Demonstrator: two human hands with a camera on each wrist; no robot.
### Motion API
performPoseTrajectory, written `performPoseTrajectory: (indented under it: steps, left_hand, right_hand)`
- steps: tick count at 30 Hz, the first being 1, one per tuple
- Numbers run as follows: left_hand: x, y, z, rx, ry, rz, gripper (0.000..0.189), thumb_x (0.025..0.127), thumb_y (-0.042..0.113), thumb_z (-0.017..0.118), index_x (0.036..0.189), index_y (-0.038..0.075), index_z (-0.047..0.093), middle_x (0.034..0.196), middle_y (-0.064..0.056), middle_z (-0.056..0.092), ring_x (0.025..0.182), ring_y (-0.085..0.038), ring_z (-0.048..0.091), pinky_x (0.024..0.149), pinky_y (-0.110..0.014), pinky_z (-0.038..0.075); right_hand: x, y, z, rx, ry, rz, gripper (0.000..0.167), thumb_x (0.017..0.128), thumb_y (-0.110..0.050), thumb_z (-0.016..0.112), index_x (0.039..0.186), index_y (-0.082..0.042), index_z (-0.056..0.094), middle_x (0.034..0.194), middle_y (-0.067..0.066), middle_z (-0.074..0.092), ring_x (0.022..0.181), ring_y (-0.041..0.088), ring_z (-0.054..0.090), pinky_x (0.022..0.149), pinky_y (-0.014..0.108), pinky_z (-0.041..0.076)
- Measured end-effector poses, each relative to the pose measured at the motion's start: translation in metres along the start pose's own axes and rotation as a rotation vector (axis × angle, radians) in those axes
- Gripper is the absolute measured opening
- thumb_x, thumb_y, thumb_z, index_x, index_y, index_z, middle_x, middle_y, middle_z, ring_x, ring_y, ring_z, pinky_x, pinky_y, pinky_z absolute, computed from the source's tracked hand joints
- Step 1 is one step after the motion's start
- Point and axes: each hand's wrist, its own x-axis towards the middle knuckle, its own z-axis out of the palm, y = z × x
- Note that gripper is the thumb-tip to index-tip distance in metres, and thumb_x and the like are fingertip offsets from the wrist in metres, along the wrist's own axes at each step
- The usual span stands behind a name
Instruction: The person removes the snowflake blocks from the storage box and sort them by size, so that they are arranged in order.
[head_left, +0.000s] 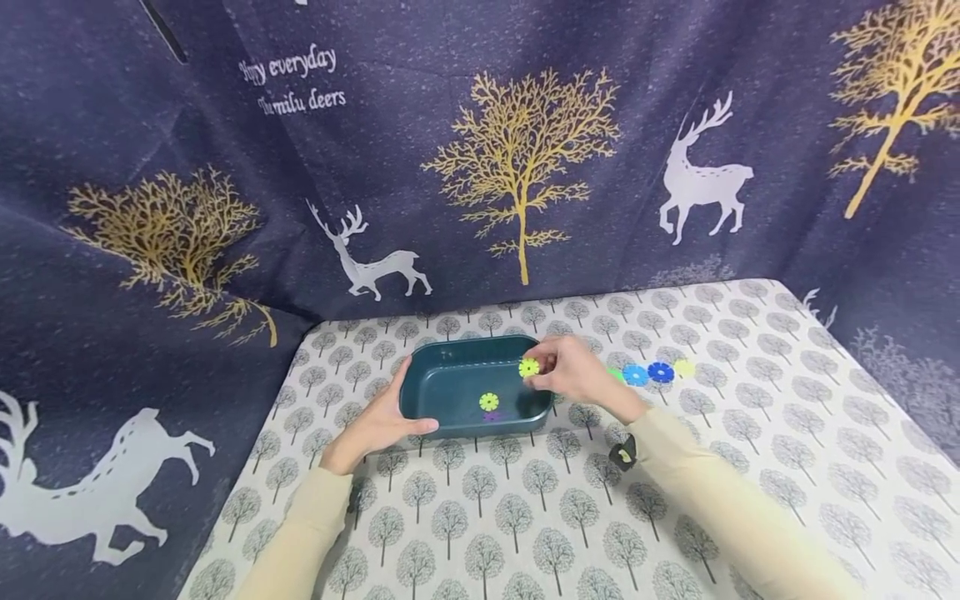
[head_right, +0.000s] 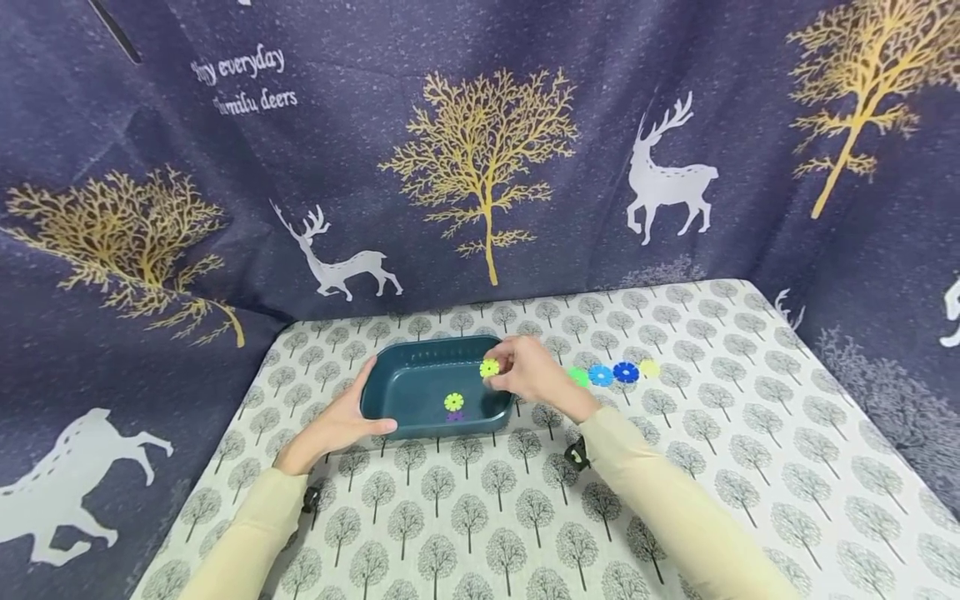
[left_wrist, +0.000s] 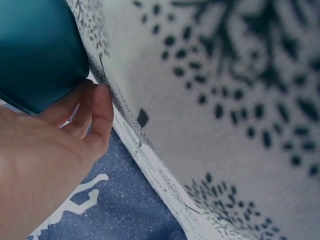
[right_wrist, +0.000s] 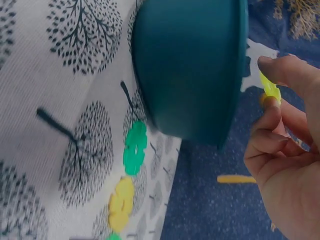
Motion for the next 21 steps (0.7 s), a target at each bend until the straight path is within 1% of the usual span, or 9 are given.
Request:
performPoseTrajectory:
  steps: [3, 7, 14, 17, 21]
  left_hand:
    - [0.001, 0.0, 0.001, -0.003, 0.006, 0.011, 0.136, 0.086, 0.047, 0.092, 0.177, 0.024, -0.006, 0.182, -0.028, 0.013, 0.165, -0.057, 0.022, 0.13, -0.079, 0.023]
    - [0.001, 0.0, 0.0, 0.002, 0.009, -0.001, 0.136, 0.085, 0.048, 0.092, 0.177, 0.024, -0.006, 0.181, -0.03, 0.015, 0.163, -0.059, 0.025, 0.129, -0.079, 0.025]
    - [0.0, 0.0, 0.001, 0.028, 0.001, -0.016, 0.136, 0.086, 0.05, 0.091, 0.177, 0.025, -0.006, 0.181, -0.031, 0.015, 0.161, -0.061, 0.027, 0.126, -0.082, 0.028]
    - [-0.001, 0.0, 0.001, 0.031, 0.008, -0.012, 0.137, 0.085, 0.05, 0.092, 0.177, 0.024, -0.006, 0.18, -0.033, 0.017, 0.16, -0.062, 0.029, 0.125, -0.083, 0.029]
    - [-0.002, 0.003, 0.001, 0.037, 0.003, -0.02, 0.137, 0.085, 0.05, 0.092, 0.177, 0.025, -0.007, 0.179, -0.034, 0.017, 0.16, -0.062, 0.029, 0.125, -0.082, 0.029]
  right_hand:
    - [-0.006, 0.004, -0.008, 0.014, 0.029, 0.018, 0.039, 0.085, -0.011, 0.091, 0.12, 0.003, 0.08, 0.083, 0.003, 0.068, 0.071, 0.011, 0.056, 0.064, 0.02, 0.049]
    - [-0.012, 0.01, -0.017, 0.008, 0.07, 0.037, 0.038, 0.084, -0.011, 0.091, 0.118, 0.003, 0.082, 0.083, 0.004, 0.066, 0.073, 0.013, 0.052, 0.064, 0.02, 0.045]
    - [-0.023, 0.023, -0.03, -0.039, 0.111, 0.059, 0.037, 0.082, -0.01, 0.092, 0.116, 0.0, 0.083, 0.087, 0.005, 0.069, 0.075, 0.014, 0.054, 0.066, 0.02, 0.047]
    - [-0.028, 0.028, -0.037, -0.035, 0.115, 0.089, 0.037, 0.083, -0.013, 0.092, 0.117, 0.0, 0.082, 0.089, 0.006, 0.07, 0.077, 0.015, 0.056, 0.067, 0.021, 0.049]
    - [-0.035, 0.036, -0.049, -0.035, 0.142, 0.124, 0.04, 0.084, -0.016, 0.092, 0.12, 0.0, 0.082, 0.089, 0.006, 0.071, 0.078, 0.015, 0.058, 0.067, 0.02, 0.05]
